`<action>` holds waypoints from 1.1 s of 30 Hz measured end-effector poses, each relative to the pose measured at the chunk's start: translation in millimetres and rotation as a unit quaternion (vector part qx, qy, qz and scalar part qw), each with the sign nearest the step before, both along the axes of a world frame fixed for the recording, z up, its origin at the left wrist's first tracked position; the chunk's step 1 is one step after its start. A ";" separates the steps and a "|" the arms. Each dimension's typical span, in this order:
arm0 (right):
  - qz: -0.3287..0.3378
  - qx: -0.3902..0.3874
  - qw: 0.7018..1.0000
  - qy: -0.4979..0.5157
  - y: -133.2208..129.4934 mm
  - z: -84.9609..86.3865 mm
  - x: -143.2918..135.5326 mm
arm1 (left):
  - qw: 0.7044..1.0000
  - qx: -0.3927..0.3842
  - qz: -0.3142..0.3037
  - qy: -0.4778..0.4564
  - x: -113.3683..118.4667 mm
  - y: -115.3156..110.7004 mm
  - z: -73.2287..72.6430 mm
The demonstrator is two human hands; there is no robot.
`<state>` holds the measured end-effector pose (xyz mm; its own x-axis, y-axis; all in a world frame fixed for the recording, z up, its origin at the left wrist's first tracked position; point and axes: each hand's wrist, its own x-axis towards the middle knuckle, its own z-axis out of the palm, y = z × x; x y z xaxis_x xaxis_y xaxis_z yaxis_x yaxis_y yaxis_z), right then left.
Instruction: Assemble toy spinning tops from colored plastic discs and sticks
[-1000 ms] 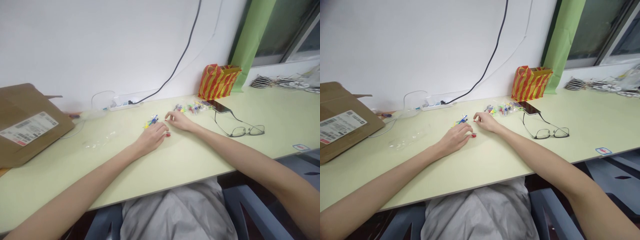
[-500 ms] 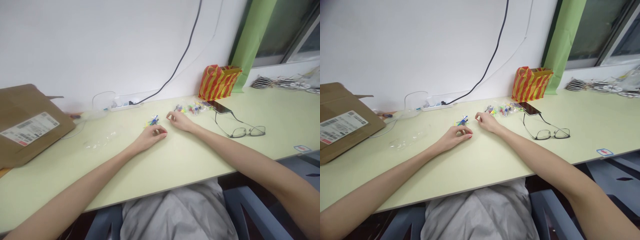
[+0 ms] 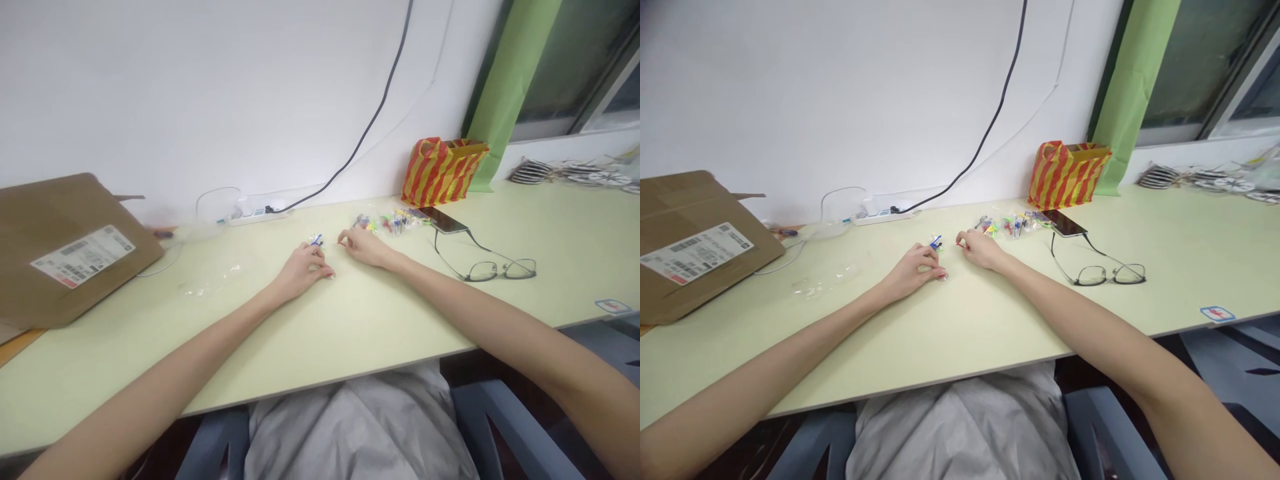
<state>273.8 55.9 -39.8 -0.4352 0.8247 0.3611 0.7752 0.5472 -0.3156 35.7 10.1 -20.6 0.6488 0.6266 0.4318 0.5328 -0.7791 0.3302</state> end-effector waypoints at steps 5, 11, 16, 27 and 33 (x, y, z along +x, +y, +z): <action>-0.014 -0.005 1.000 -0.023 -5.5 1.7 -3.5 | 0.994 0.056 -0.047 0.076 2.0 -8.4 7.5; -0.032 -0.002 0.998 -0.058 -8.8 1.2 -8.9 | 0.985 0.085 -0.081 0.125 5.6 -21.5 7.2; -0.037 -0.006 0.997 -0.066 -9.9 1.7 -10.0 | 0.980 0.113 -0.080 0.144 5.5 -22.4 4.9; -0.031 -0.021 0.996 -0.075 -10.9 4.4 -6.9 | 0.997 0.060 -0.024 0.042 -0.9 -20.1 16.5; -0.032 -0.013 0.996 -0.077 -9.6 3.9 -7.8 | 0.992 0.052 0.076 0.083 -23.8 20.7 17.1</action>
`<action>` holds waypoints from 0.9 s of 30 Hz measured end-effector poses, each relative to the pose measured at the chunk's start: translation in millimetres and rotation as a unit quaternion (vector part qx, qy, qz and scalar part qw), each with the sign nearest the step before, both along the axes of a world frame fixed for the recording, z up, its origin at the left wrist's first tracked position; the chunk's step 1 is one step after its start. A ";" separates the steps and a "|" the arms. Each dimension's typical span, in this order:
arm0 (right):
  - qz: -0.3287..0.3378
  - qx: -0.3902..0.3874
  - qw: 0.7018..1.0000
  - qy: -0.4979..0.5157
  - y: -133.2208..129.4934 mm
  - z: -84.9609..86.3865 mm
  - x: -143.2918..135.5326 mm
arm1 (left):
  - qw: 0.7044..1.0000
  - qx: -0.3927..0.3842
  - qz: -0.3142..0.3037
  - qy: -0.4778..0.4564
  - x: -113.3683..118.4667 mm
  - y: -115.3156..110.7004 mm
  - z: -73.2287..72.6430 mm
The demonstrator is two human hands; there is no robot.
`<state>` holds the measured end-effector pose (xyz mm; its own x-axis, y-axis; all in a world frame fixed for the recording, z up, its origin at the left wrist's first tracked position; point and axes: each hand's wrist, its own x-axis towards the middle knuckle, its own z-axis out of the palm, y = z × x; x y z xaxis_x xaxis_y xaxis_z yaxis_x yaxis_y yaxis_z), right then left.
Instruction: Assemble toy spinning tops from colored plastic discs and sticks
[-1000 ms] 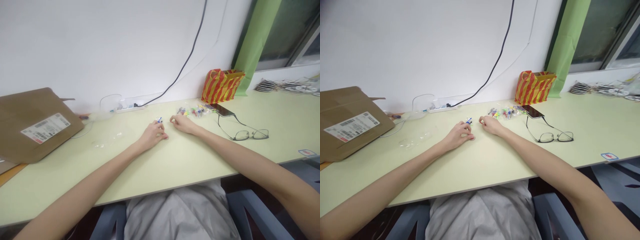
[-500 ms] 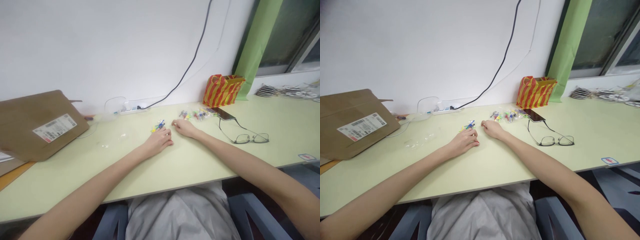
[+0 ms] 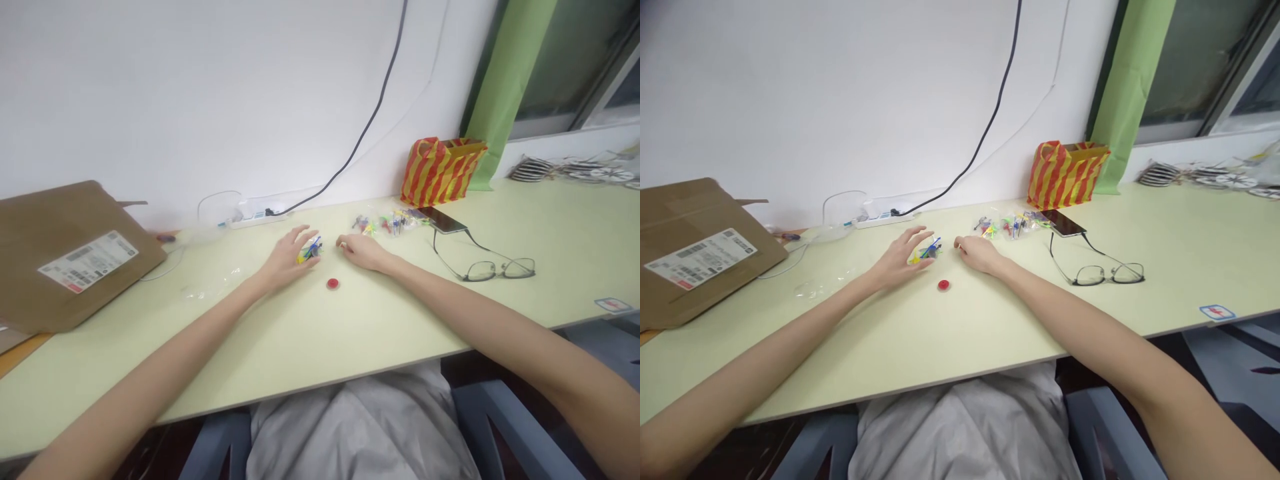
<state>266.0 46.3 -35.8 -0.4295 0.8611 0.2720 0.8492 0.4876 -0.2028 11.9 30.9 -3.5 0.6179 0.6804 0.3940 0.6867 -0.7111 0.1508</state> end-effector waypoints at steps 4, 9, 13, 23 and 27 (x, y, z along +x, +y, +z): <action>0.001 0.004 1.000 0.002 1.4 -2.6 -1.2 | 0.996 -0.066 -0.001 0.058 3.7 33.0 -17.1; -0.029 0.032 0.999 0.033 2.0 1.5 4.1 | 0.997 -0.063 -0.026 0.032 36.6 61.1 -33.7; -0.116 0.116 0.978 0.130 3.2 11.6 15.1 | 0.998 -0.051 -0.016 0.019 75.8 65.9 -41.3; -0.098 0.144 0.939 0.296 -1.2 15.7 10.1 | 0.986 -0.063 0.101 -0.117 106.1 45.2 -18.4; -0.054 0.106 0.913 0.391 -12.1 23.8 -5.1 | 0.975 -0.084 0.080 -0.191 84.1 18.9 7.0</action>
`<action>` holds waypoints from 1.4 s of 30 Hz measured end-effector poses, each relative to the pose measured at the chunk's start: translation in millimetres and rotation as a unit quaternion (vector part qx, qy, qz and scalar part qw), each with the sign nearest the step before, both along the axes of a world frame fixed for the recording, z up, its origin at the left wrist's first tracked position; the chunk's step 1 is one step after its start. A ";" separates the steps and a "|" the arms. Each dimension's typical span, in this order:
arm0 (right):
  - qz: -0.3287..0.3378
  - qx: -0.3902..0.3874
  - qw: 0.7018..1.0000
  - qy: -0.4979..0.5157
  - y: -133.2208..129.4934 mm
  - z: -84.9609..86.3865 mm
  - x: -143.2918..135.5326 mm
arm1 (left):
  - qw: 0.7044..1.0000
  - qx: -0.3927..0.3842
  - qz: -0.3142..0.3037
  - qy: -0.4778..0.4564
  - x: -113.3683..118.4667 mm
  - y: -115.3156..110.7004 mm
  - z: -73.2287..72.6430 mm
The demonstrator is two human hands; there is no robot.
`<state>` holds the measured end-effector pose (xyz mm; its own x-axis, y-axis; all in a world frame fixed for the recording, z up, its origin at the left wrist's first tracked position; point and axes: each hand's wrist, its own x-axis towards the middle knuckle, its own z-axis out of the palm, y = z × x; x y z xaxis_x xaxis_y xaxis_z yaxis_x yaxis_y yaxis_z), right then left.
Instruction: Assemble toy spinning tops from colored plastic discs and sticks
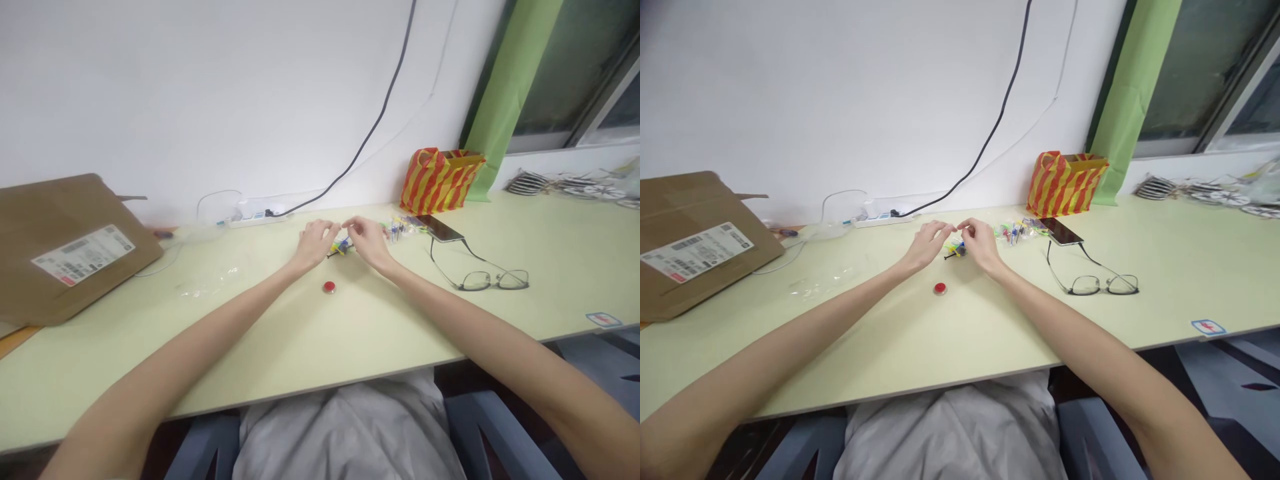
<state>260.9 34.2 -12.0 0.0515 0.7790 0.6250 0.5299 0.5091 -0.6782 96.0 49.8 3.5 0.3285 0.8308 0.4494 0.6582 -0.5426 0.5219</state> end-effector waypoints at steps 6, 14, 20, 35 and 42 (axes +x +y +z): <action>0.090 -0.032 0.993 0.067 -24.2 9.5 -25.0 | 0.985 -0.105 -0.121 -0.061 -25.9 -42.7 18.0; 0.140 0.089 0.980 -0.106 -39.9 4.2 -31.3 | 0.998 -0.044 -0.054 0.003 -64.5 -44.5 -2.6; 0.234 0.122 0.936 -0.232 -59.9 4.0 -38.0 | 0.969 0.037 0.111 0.218 -91.2 -35.0 -10.9; 0.144 0.107 0.972 -0.152 -36.1 -1.6 -22.4 | 0.944 0.001 0.172 0.280 -108.4 -5.2 -26.2; 0.126 0.091 0.973 -0.171 -26.4 -5.4 -17.1 | 0.944 0.001 0.138 0.299 -106.0 -6.7 -27.8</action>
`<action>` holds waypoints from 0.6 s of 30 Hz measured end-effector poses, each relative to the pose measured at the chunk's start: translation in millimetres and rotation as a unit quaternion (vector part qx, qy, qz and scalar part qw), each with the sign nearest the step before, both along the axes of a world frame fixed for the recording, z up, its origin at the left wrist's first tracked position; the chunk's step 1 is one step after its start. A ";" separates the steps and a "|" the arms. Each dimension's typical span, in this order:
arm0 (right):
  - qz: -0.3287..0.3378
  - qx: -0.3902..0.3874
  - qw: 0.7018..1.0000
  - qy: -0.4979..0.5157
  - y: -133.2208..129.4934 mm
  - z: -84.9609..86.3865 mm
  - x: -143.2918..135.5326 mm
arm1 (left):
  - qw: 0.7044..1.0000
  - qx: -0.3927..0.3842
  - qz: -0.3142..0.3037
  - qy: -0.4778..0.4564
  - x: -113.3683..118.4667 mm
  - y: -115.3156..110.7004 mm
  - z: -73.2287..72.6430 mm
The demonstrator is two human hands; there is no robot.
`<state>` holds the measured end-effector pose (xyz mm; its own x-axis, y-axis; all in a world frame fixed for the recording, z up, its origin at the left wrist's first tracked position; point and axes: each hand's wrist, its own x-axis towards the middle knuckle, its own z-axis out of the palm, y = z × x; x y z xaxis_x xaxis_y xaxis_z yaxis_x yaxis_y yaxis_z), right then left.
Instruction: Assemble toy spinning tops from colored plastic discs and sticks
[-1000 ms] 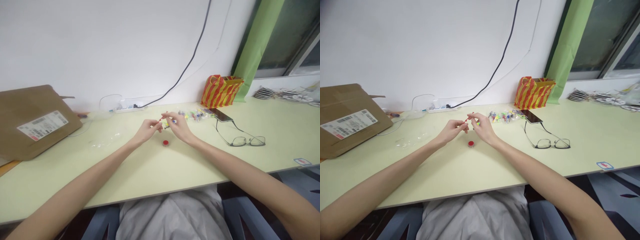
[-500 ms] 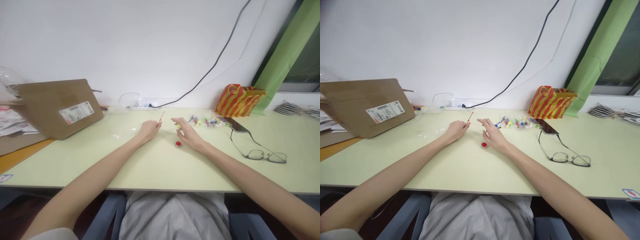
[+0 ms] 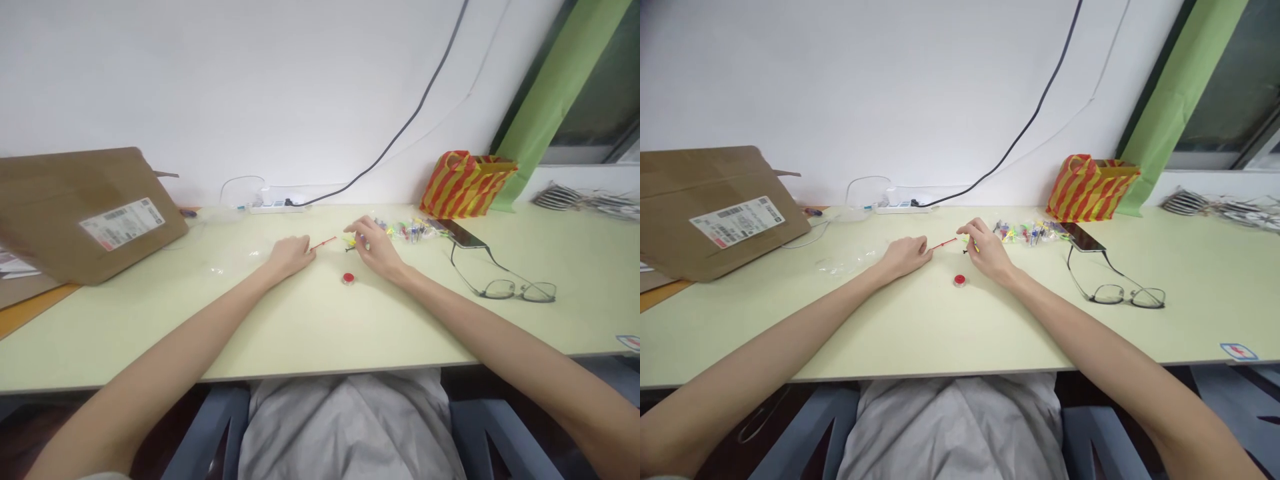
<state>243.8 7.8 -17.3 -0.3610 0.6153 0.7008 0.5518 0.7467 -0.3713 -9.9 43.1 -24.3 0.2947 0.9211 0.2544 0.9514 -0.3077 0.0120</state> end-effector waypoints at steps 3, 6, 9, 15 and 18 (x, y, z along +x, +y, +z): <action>-0.023 0.020 0.999 0.012 6.8 -0.5 5.5 | 1.000 -0.001 -0.012 0.008 2.4 -2.5 0.4; -0.055 0.014 0.998 0.012 14.1 -0.7 12.8 | 1.000 0.002 -0.015 0.014 3.8 -3.0 1.5; -0.080 0.002 0.997 0.006 21.9 -2.1 20.3 | 1.000 0.005 -0.022 0.020 5.0 -1.3 3.6; -0.099 -0.022 0.995 -0.004 35.1 -8.4 29.3 | 0.998 0.014 -0.045 0.029 5.6 3.3 3.6; -0.087 -0.029 0.996 -0.012 37.4 -11.0 29.8 | 0.998 0.018 -0.049 0.021 4.7 4.7 1.2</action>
